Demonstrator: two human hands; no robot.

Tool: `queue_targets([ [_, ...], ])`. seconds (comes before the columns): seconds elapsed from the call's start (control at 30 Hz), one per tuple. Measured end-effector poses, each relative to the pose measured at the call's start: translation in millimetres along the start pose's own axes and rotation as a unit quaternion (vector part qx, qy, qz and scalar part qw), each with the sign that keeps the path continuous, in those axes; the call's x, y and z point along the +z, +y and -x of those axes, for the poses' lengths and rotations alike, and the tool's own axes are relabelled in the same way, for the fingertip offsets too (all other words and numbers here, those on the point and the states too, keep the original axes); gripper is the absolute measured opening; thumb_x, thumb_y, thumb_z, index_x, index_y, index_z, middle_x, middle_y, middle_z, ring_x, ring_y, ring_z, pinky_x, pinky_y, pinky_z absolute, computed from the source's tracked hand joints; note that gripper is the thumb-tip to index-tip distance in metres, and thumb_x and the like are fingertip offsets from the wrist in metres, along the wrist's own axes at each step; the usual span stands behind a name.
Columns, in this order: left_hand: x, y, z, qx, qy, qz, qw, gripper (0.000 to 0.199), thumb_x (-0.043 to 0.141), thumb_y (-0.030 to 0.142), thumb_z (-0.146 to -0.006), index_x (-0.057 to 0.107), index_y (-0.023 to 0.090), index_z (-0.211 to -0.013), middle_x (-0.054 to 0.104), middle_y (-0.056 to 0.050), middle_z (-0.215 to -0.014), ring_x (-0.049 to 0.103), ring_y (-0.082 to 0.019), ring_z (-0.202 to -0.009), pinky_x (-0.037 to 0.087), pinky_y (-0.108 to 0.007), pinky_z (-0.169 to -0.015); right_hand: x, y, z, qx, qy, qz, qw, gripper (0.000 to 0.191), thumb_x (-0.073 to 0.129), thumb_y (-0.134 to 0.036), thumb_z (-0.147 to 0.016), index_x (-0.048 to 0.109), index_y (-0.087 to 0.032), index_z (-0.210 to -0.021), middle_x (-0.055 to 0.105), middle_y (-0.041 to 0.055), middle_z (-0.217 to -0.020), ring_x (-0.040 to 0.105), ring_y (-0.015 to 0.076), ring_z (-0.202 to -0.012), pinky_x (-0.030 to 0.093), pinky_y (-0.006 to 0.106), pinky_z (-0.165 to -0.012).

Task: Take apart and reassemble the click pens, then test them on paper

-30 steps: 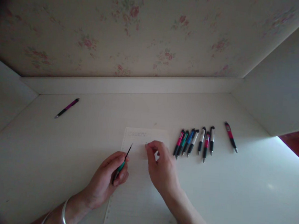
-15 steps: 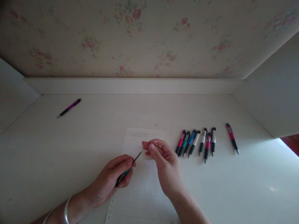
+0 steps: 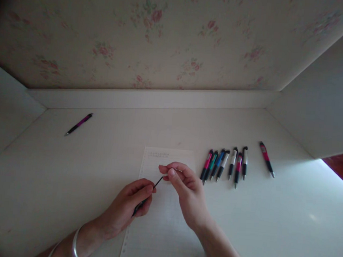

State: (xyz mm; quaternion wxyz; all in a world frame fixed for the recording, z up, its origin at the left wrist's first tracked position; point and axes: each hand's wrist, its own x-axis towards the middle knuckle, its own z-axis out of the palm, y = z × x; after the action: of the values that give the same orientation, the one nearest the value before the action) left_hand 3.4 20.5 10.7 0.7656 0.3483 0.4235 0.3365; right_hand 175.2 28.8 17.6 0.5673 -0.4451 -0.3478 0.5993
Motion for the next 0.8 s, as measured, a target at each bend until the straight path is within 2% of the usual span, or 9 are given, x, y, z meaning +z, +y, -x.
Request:
queue_targets([
  [0.4, 0.4, 0.7, 0.5, -0.002, 0.003, 0.001, 1.000, 0.033, 0.070, 0.046, -0.085, 0.059, 0.017, -0.077, 0.046, 0.006, -0.056, 0.034, -0.007, -0.048, 0.023, -0.021, -0.045, -0.2, -0.3, -0.5, -0.005, 0.007, 0.019, 1.000, 0.019, 0.075, -0.042, -0.086, 0.072, -0.027, -0.098, 0.081, 0.0055, -0.098, 0.074, 0.0226, -0.101, 0.059, 0.037, -0.085],
  [0.57, 1.5, 1.2, 0.4, 0.000, 0.008, 0.007, 1.000, 0.034, 0.071, 0.048, -0.083, 0.060, 0.017, -0.077, 0.045, 0.006, -0.054, 0.033, -0.007, -0.047, 0.022, -0.022, -0.044, 2.2, -0.1, 1.7, 0.012, -0.024, 0.046, 0.999, 0.021, 0.075, -0.041, -0.086, 0.071, -0.025, -0.098, 0.081, 0.0066, -0.097, 0.075, 0.0244, -0.100, 0.060, 0.041, -0.089],
  [0.73, 2.7, 2.0, 0.2, -0.002, 0.018, 0.019, 1.000, 0.033, 0.071, 0.047, -0.084, 0.063, 0.016, -0.083, 0.044, 0.007, -0.054, 0.032, -0.007, -0.047, 0.021, -0.022, -0.044, 4.0, 5.8, 7.4, 0.026, -0.078, 0.125, 0.989, 0.033, 0.070, -0.043, -0.090, 0.065, -0.026, -0.117, 0.081, 0.0058, -0.096, 0.076, 0.0222, -0.092, 0.059, 0.041, -0.088],
  [0.8, 2.4, 1.7, 0.0, 0.005, 0.014, 0.020, 1.000, 0.032, 0.069, 0.047, -0.086, 0.064, 0.016, -0.085, 0.043, 0.007, -0.053, 0.031, -0.007, -0.046, 0.021, -0.022, -0.044, 3.6, 6.7, 8.8, 0.020, -0.094, 0.165, 0.981, 0.036, 0.070, -0.044, -0.090, 0.065, -0.026, -0.120, 0.081, 0.0063, -0.099, 0.074, 0.0230, -0.096, 0.057, 0.042, -0.091],
])
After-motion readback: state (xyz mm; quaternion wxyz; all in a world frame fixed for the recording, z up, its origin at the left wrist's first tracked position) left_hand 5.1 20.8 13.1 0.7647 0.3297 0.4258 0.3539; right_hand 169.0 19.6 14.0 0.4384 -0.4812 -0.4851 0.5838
